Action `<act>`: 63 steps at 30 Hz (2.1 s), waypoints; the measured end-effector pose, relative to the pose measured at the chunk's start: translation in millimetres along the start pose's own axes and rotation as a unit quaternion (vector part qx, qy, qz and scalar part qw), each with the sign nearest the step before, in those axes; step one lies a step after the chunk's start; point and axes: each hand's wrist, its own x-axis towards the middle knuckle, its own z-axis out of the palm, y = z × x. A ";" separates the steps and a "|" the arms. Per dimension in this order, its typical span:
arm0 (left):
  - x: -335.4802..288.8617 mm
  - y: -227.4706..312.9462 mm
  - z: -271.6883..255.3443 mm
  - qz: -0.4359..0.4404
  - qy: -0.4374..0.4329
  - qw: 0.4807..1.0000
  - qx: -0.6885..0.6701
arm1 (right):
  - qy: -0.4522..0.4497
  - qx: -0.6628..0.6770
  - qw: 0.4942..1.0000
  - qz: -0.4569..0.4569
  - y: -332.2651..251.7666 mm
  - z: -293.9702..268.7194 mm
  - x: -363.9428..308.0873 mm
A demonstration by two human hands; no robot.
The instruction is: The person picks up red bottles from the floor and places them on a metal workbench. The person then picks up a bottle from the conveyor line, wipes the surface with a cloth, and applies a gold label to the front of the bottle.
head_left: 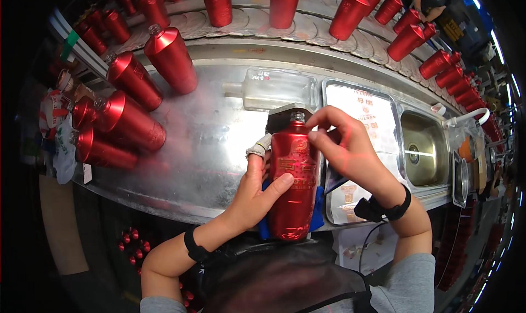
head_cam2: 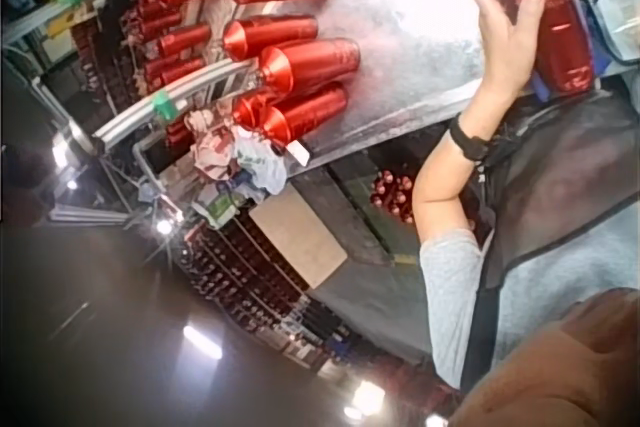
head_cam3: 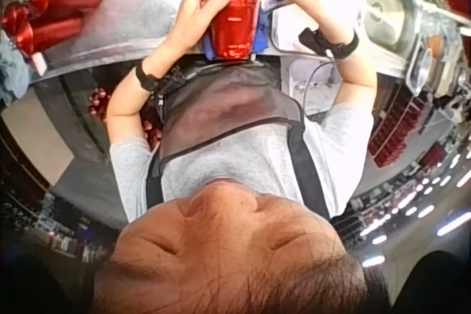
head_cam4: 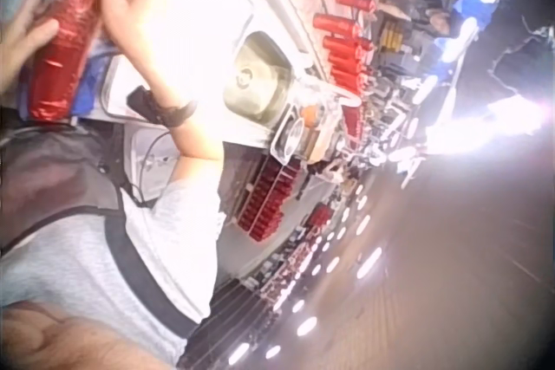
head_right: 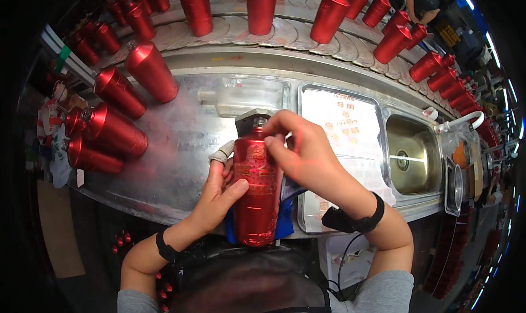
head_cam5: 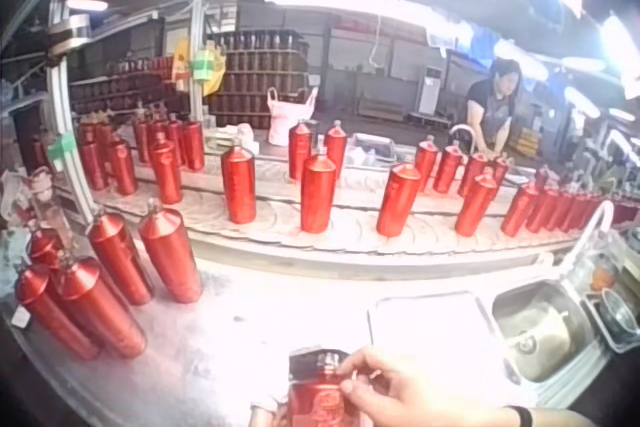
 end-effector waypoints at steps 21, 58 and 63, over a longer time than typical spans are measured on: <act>2.7 -0.7 -30.4 -0.046 -0.033 0.997 -0.045 | 0.069 0.134 0.979 0.140 21.6 43.2 -42.2; 10.0 -4.9 -64.5 -0.023 -0.042 0.999 0.023 | 0.138 -0.064 0.983 0.101 19.0 67.3 28.2; 11.6 -5.8 -65.0 -0.028 -0.036 0.999 0.022 | 0.155 -0.046 0.982 0.100 22.9 71.2 32.7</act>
